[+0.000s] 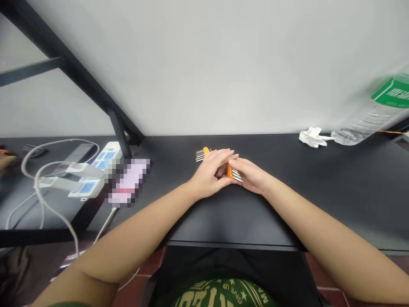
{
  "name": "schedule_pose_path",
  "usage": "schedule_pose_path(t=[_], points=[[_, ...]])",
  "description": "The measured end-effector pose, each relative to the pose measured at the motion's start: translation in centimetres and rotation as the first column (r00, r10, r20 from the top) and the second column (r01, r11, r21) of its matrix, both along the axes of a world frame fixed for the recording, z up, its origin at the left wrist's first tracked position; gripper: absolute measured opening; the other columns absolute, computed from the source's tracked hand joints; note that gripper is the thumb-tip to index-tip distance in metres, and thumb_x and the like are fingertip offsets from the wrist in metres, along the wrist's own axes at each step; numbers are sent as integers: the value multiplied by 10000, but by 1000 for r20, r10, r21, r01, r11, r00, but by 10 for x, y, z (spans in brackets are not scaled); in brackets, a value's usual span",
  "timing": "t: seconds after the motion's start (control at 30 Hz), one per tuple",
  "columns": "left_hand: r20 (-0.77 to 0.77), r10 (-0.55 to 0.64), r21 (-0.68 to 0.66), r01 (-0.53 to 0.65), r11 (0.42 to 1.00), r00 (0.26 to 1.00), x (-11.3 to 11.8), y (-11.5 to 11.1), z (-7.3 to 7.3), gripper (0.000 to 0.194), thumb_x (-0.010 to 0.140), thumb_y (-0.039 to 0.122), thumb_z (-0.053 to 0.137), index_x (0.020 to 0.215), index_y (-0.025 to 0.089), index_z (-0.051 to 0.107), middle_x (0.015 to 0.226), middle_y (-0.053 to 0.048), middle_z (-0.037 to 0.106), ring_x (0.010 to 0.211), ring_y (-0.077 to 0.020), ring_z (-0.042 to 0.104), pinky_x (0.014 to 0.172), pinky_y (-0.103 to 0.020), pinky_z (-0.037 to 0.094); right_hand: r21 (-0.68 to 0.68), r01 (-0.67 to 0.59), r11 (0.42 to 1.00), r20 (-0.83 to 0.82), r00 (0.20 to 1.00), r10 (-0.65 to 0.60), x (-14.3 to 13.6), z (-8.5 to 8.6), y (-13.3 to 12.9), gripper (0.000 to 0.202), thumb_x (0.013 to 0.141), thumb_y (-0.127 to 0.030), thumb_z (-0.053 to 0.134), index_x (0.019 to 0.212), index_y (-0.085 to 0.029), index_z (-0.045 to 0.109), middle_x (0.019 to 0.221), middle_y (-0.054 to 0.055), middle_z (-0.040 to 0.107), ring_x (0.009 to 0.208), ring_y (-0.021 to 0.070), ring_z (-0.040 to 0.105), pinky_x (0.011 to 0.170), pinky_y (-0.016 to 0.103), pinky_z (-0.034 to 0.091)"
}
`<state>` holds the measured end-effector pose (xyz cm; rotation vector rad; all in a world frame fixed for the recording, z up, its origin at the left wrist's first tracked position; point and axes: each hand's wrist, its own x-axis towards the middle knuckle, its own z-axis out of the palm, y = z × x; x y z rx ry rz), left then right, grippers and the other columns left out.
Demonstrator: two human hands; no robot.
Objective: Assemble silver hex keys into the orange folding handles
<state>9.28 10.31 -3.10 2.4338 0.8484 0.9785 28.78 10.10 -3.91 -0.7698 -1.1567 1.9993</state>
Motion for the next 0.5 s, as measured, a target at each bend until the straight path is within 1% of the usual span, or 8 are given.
schedule_pose_path(t=[0.13,0.23,0.33,0.43,0.5], points=[[49,5,-1,-5,1000,999,-2,3,-4,713,848,298,775,1492,266,471,1469,-85,601,1440,-271,479,1233,-491,359,-15,58,998,26,998,-57,2,4,0,351,868,-481,777,1091,-216,717,941,24,667,829,145,621,701,252,531],[80,26,-34,-23,999,996,-3,5,-5,678,818,290,792,1443,252,531,1445,-105,612,1420,-280,505,1201,-487,414,21,119,993,39,992,-120,5,6,2,355,874,-470,775,1107,-209,717,869,10,635,745,130,582,643,249,507],[87,19,-65,-13,998,996,-4,6,-6,594,837,301,782,1393,249,581,1409,-98,640,1417,-275,511,1198,-487,424,54,151,987,78,985,-155,7,6,4,297,891,-451,763,1018,-188,708,797,3,618,629,104,529,550,235,451],[79,4,-97,4,995,997,-4,8,-7,544,927,341,698,1441,244,548,1452,-97,616,1442,-260,486,1214,-476,410,44,155,987,116,980,-159,11,7,5,290,878,-441,779,861,-179,656,714,-4,609,551,95,500,494,231,419],[73,-15,-114,24,993,997,-5,10,-8,525,984,358,617,1484,235,512,1490,-110,586,1442,-255,489,1217,-471,407,18,139,990,141,980,-140,14,8,5,317,866,-451,787,813,-179,633,666,-1,607,523,107,514,477,241,430]])
